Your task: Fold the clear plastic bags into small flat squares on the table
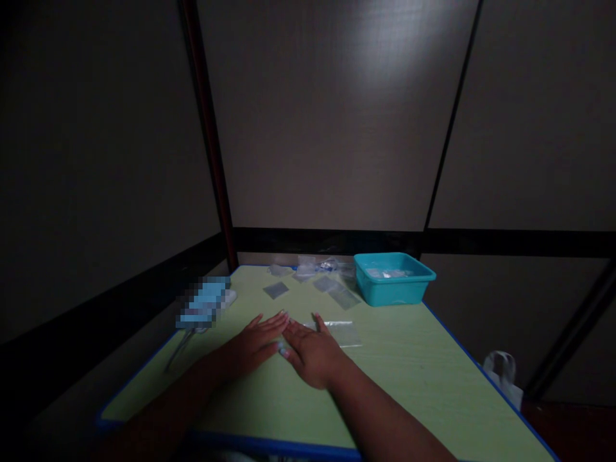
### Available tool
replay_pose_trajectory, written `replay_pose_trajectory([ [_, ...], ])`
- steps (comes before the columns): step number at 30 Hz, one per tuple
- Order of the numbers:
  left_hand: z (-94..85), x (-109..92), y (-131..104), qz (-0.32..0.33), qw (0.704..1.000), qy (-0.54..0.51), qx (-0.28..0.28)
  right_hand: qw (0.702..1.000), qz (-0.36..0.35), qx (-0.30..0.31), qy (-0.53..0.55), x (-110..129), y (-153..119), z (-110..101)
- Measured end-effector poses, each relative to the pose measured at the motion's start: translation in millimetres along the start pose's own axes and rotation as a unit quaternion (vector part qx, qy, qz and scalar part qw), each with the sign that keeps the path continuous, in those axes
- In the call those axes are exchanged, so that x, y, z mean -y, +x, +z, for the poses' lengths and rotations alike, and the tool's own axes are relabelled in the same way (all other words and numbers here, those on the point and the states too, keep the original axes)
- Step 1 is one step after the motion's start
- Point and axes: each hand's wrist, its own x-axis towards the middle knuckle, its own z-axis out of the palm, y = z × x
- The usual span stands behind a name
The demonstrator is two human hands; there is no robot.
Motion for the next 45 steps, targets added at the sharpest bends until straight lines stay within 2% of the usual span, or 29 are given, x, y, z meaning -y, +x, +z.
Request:
replay_pose_trajectory([
  [4, 3.4, 2, -1, -0.003, 0.999, 0.028, 0.024, 1.000, 0.001, -0.017, -0.006, 0, 1, -2],
  [8, 4.2, 6, -2, -0.016, 0.999, 0.051, 0.013, 0.999, 0.017, -0.042, -0.014, -1, 2, -2],
  [14, 5.9, 8, -3, -0.012, 0.998, 0.062, 0.024, 0.999, 0.029, -0.017, -0.019, -4, 3, 2],
  [25, -8.6, -1, -10, -0.048, 0.988, 0.120, 0.090, 0.998, 0.055, -0.024, -0.026, -7, 3, 5],
  [34, -6.2, 4, -27, -0.081, 0.978, 0.192, 0.023, 0.998, 0.053, -0.037, -0.025, -9, 3, 9],
  [36, -4.4, -3, -21, -0.096, 0.976, 0.194, -0.004, 0.997, 0.053, -0.038, -0.028, -10, 3, 10],
  [39, 2.7, -25, -4, -0.110, 0.978, 0.176, -0.035, 0.997, 0.054, -0.038, -0.033, -11, 3, 12],
  [42, 14.1, -49, 16, -0.120, 0.982, 0.138, -0.041, 0.998, 0.049, -0.030, -0.035, -12, 4, 12],
  [45, 22.4, -64, 27, -0.128, 0.987, 0.088, -0.042, 0.999, 0.035, -0.011, -0.040, -12, 5, 11],
])
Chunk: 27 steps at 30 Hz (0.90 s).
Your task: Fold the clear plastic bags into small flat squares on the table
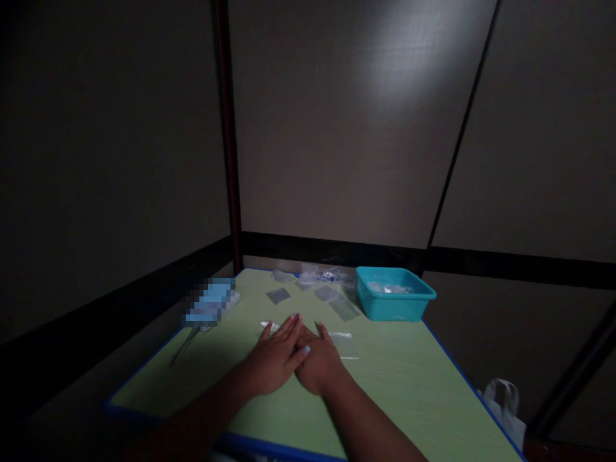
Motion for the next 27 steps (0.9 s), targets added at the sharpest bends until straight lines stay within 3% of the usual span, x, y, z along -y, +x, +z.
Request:
replay_pose_trajectory([
  [5, 0.1, -2, -3, 0.001, 1.000, -0.021, -0.011, 1.000, -0.007, 0.010, -0.015, 4, 0, -4],
  [9, 0.2, 10, -1, -0.032, 0.996, -0.024, -0.075, 1.000, 0.010, -0.013, -0.020, 6, -2, -4],
  [12, 3.8, 26, 9, -0.079, 0.982, -0.107, -0.134, 0.999, 0.025, -0.015, -0.017, 5, -3, -2],
  [16, 6.4, 47, 20, -0.097, 0.937, -0.265, -0.205, 1.000, 0.024, -0.011, -0.010, 4, -2, -1],
  [21, 1.5, 59, 23, -0.185, 0.848, -0.423, -0.260, 1.000, 0.026, -0.002, -0.002, 4, -2, -2],
  [27, 1.4, 70, 29, -0.236, 0.810, -0.474, -0.253, 1.000, 0.029, -0.005, -0.001, 4, -3, -3],
])
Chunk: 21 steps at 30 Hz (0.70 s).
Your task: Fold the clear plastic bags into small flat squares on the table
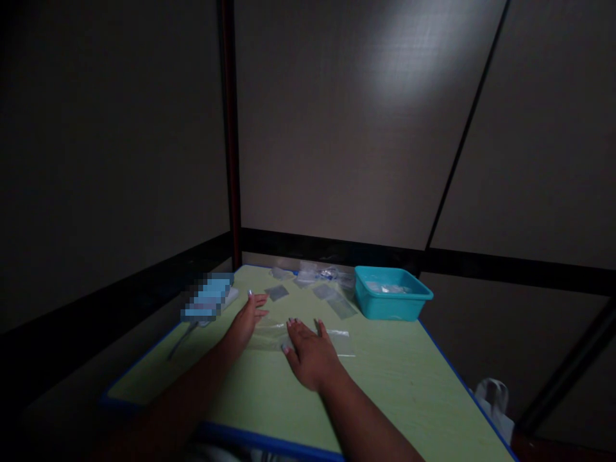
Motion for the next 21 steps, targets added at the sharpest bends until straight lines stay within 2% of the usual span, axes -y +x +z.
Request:
replay_pose_trajectory([
  [7, -0.2, 1.4, 2.0, -0.011, 1.000, -0.029, -0.002, 1.000, -0.003, -0.002, 0.000, -2.0, 1.2, 3.3],
  [14, 3.1, 3.8, -1.5, 0.008, 0.999, -0.012, 0.033, 1.000, -0.003, 0.000, -0.001, -2.1, 1.8, 4.1],
  [21, 2.5, 3.4, -3.6, 0.053, 0.998, 0.023, 0.013, 1.000, -0.005, -0.005, -0.002, -1.8, 1.0, 3.6],
])
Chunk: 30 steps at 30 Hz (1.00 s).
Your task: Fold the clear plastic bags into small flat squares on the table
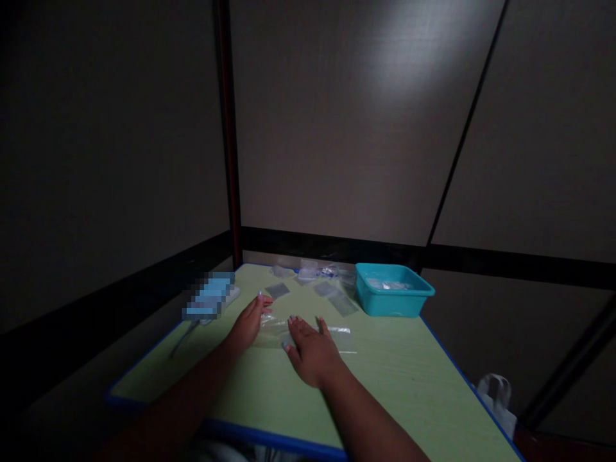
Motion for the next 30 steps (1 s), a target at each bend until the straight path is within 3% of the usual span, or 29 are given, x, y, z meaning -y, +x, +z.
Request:
replay_pose_trajectory([
  [21, -0.3, -13, -7, -0.004, 0.998, 0.047, 0.034, 1.000, 0.006, 0.003, 0.011, -1, 0, 0],
  [30, 0.3, -3, -5, 0.016, 0.996, 0.074, 0.040, 1.000, -0.014, -0.011, 0.012, 4, 0, -7],
])
